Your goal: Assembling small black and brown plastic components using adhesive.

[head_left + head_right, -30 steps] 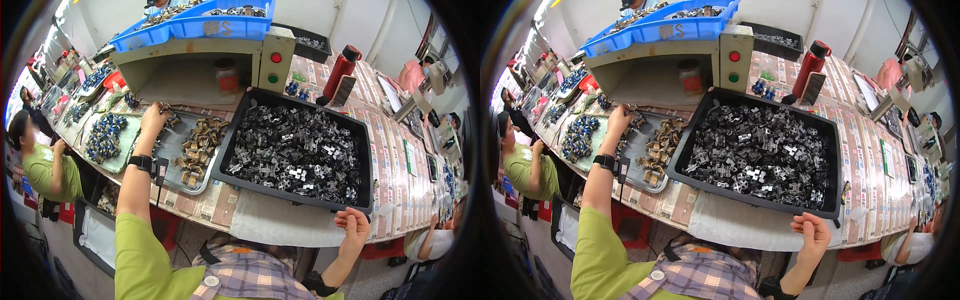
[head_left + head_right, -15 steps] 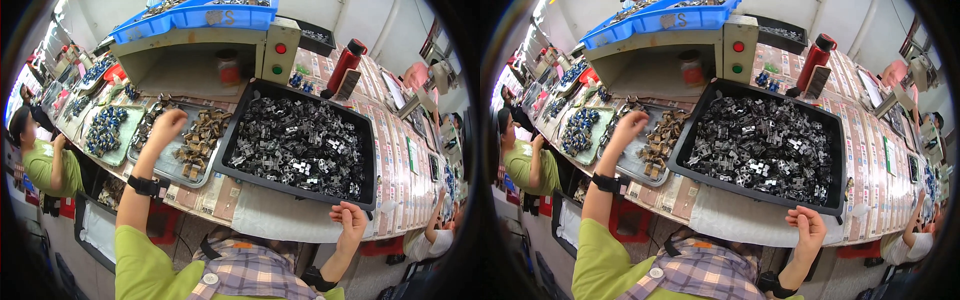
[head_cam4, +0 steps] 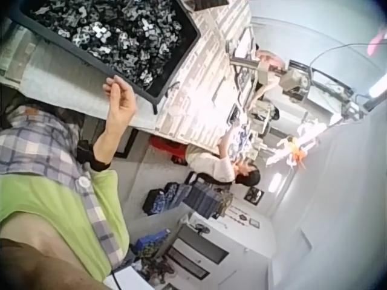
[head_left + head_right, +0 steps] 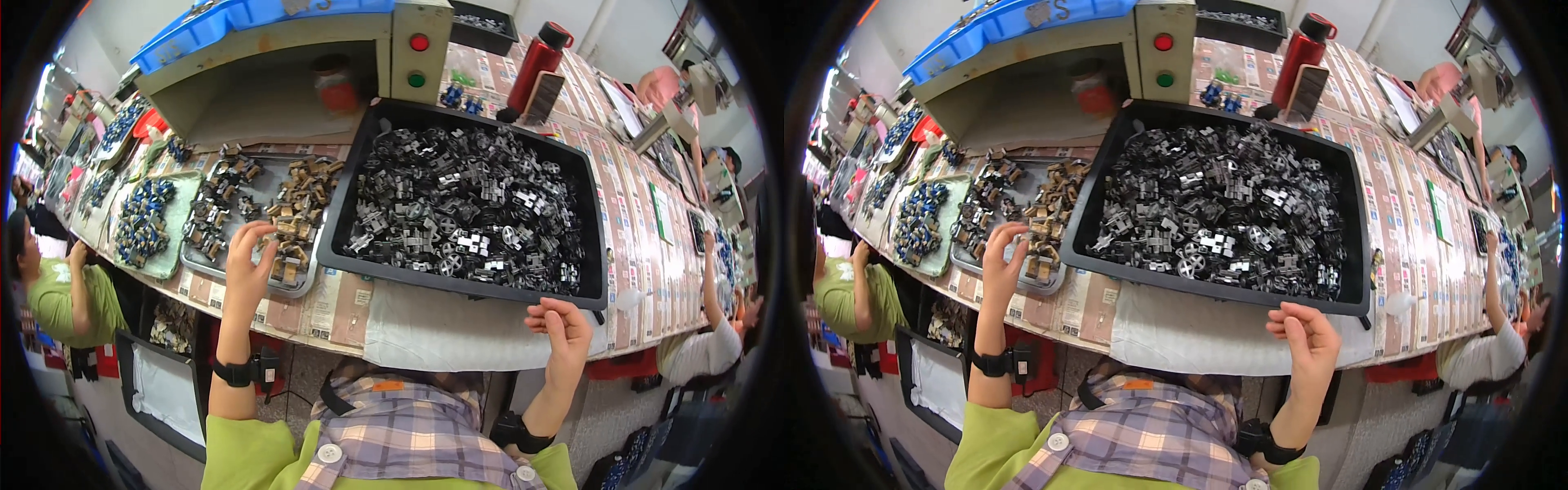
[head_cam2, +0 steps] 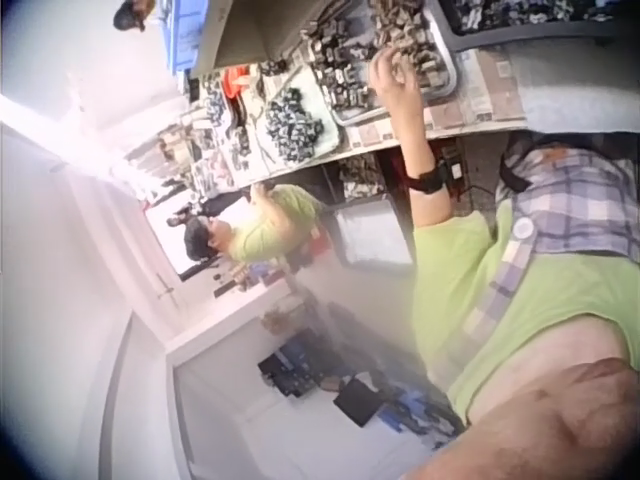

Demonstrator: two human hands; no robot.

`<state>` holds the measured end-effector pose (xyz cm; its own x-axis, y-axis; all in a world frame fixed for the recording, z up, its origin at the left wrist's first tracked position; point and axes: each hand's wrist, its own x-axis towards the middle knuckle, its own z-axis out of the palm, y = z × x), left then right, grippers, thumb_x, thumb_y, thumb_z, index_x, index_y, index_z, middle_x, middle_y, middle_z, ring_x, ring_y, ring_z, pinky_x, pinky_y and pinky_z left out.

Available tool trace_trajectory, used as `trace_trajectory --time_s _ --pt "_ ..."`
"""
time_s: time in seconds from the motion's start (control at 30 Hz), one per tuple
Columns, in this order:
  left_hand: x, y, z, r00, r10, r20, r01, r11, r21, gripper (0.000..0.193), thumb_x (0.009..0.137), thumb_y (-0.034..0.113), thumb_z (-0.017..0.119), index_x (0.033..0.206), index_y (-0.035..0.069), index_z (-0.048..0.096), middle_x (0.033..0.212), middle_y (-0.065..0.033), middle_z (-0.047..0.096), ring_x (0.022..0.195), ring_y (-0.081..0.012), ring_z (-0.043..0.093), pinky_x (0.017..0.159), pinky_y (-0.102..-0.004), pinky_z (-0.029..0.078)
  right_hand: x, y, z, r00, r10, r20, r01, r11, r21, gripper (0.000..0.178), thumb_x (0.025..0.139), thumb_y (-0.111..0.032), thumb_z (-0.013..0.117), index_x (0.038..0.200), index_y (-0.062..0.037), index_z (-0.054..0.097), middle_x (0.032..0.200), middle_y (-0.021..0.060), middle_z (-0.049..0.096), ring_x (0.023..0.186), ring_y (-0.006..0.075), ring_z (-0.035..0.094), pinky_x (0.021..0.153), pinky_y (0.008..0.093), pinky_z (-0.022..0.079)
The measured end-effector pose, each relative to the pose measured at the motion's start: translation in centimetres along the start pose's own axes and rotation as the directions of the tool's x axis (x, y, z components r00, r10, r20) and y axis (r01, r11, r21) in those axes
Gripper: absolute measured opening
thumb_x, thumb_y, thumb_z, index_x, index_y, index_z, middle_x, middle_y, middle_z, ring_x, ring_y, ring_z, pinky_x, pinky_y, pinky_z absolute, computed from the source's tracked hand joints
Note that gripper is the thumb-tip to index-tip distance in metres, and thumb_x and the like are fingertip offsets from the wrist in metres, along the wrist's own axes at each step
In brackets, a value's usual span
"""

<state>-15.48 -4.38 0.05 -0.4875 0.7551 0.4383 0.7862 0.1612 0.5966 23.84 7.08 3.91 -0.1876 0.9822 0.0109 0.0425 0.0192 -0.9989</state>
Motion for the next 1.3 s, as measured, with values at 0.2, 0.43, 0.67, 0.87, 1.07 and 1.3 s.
trace_trajectory --time_s 0.2,0.43,0.67,0.87,1.07,1.3 --pt "-2.3 -1.2 -0.2 0.987 -0.139 -0.080 0.136 0.990 -0.042 0.014 0.076 0.001 0.057 0.091 0.001 0.057 0.090 -0.0094 0.057 0.079 -0.0201 0.056 0.069 -0.0277 0.043 -0.3 -0.2 -0.6 0.999 -0.019 -0.046 0.017 0.999 -0.033 0.016 0.085 -0.004 0.051 0.096 0.0047 0.057 0.083 0.0120 0.063 0.069 0.0144 0.060 0.064 0.0230 0.047" --pt "-3.6 -0.8 -0.3 0.993 -0.101 0.060 0.091 0.984 0.153 0.015 0.074 0.012 0.064 0.084 0.001 0.058 0.072 -0.0081 0.055 0.067 -0.0213 0.053 0.059 -0.0316 0.043 0.2 0.9 -1.7 0.997 -0.053 -0.055 0.050 0.998 -0.049 0.012 0.085 -0.005 0.051 0.090 0.0039 0.057 0.081 0.0114 0.063 0.068 0.0138 0.060 0.063 0.0231 0.047" --pt "-3.5 -1.7 0.2 0.952 -0.270 0.142 0.238 0.949 0.204 0.022 0.072 0.014 0.064 0.089 0.002 0.057 0.067 -0.0085 0.055 0.062 -0.0223 0.054 0.058 -0.0321 0.043 0.3 0.4 -0.4 0.998 -0.036 -0.044 0.033 0.998 -0.053 0.011 0.085 -0.004 0.051 0.089 0.0045 0.057 0.081 0.0114 0.063 0.068 0.0148 0.060 0.064 0.0239 0.048" --pt "-3.2 -2.4 -0.2 0.907 -0.397 0.139 0.380 0.915 0.133 0.020 0.074 0.010 0.062 0.091 0.002 0.059 0.068 -0.0087 0.055 0.060 -0.0187 0.053 0.056 -0.0297 0.043 0.1 0.6 -0.9 0.998 -0.029 -0.059 0.026 0.998 -0.056 0.011 0.085 -0.004 0.051 0.090 0.0047 0.057 0.081 0.0112 0.062 0.069 0.0144 0.060 0.064 0.0236 0.048" --pt "-2.9 -1.4 -0.8 0.962 -0.270 0.040 0.272 0.943 -0.193 0.015 0.077 -0.003 0.054 0.091 0.000 0.059 0.079 -0.0036 0.053 0.071 -0.0109 0.053 0.063 -0.0206 0.041 0.3 0.8 -0.3 0.999 -0.029 -0.014 0.028 0.998 -0.058 0.011 0.085 -0.003 0.051 0.089 0.0046 0.057 0.082 0.0118 0.063 0.069 0.0142 0.060 0.065 0.0235 0.048" --pt "-2.3 9.6 2.5 0.954 0.251 0.163 -0.059 0.691 -0.720 0.025 0.069 -0.016 0.056 0.084 0.004 0.060 0.096 -0.0077 0.051 0.087 -0.0175 0.054 0.075 -0.0260 0.044 -0.2 -0.1 5.0 0.899 0.060 0.434 -0.090 0.995 0.048 0.013 0.081 -0.002 0.056 0.093 0.0036 0.059 0.085 0.0093 0.063 0.075 0.0124 0.060 0.068 0.0225 0.048"
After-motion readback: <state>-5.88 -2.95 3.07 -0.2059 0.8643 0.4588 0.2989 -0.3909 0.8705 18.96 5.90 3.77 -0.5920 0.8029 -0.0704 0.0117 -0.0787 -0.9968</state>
